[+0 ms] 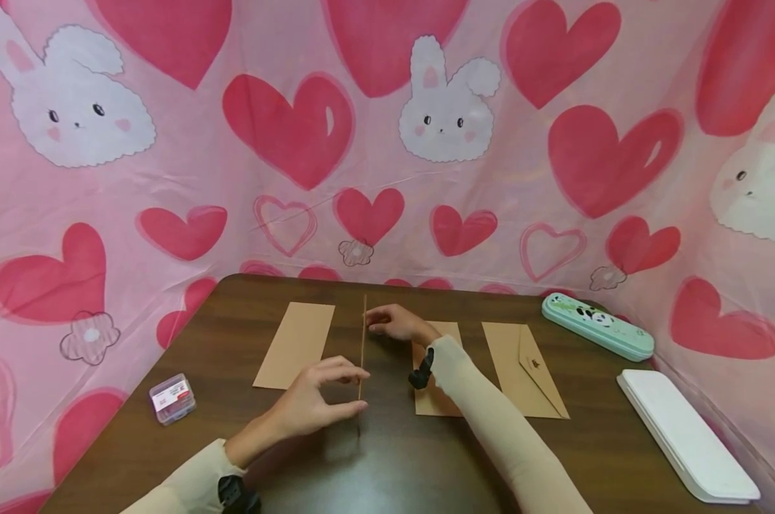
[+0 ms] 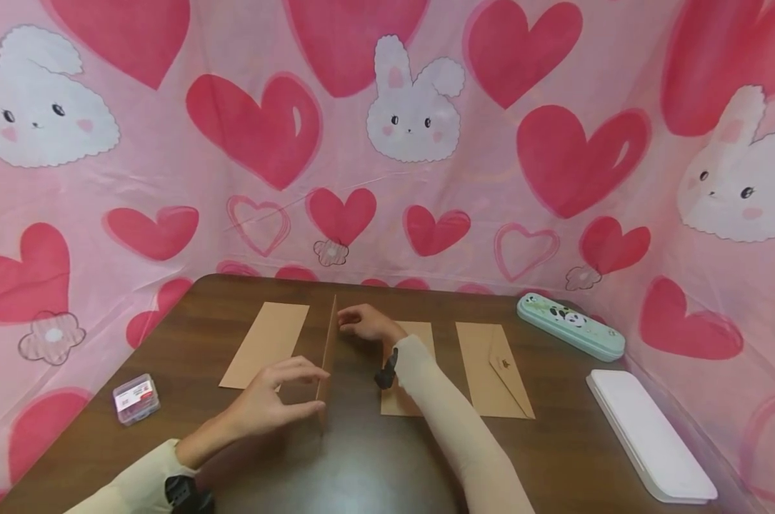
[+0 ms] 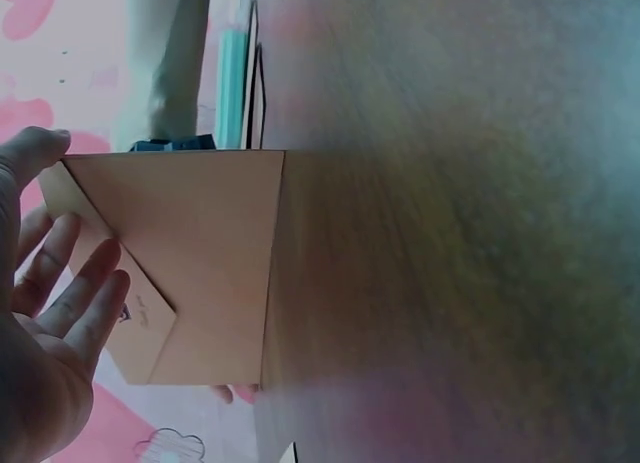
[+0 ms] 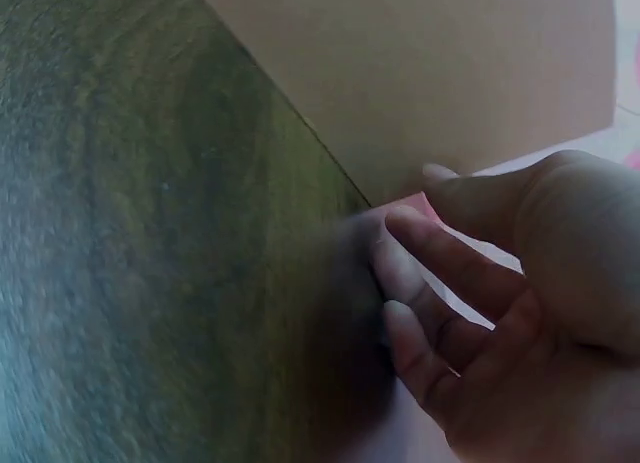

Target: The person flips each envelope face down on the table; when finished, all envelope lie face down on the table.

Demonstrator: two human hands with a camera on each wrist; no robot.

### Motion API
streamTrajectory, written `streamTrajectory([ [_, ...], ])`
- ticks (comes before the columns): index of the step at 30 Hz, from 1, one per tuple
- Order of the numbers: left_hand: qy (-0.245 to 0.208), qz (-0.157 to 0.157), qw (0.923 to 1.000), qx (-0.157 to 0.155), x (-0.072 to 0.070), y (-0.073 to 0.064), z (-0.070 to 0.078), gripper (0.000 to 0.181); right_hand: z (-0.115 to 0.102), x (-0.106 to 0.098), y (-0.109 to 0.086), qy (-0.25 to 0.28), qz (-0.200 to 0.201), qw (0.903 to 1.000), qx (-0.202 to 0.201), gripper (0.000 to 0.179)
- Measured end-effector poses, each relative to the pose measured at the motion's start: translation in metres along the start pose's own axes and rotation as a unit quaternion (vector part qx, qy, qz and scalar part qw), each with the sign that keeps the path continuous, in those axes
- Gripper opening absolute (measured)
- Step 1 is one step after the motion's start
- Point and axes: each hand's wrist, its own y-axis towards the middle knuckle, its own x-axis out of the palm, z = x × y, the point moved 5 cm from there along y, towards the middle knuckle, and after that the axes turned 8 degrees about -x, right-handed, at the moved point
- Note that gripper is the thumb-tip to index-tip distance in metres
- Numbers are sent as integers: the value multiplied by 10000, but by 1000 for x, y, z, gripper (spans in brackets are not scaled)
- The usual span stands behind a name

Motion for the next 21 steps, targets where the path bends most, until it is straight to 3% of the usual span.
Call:
streamTrajectory([
  [5, 45, -32, 10000, -56, 0, 0, -1, 35, -4, 4, 2, -395, 18, 9989, -250, 28],
  [13, 88, -75, 9999, 48, -1, 1, -2, 39, -6, 5, 0, -992, 531, 9936, -54, 24],
  [18, -34, -114, 9999, -118, -5, 1, -6, 39, -7, 3, -3, -863, 609, 9944, -46, 21],
  [21, -102, -12, 9997, -235, -12, 1, -6, 37, -5, 0, -6, -364, 577, 9977, -13, 22],
])
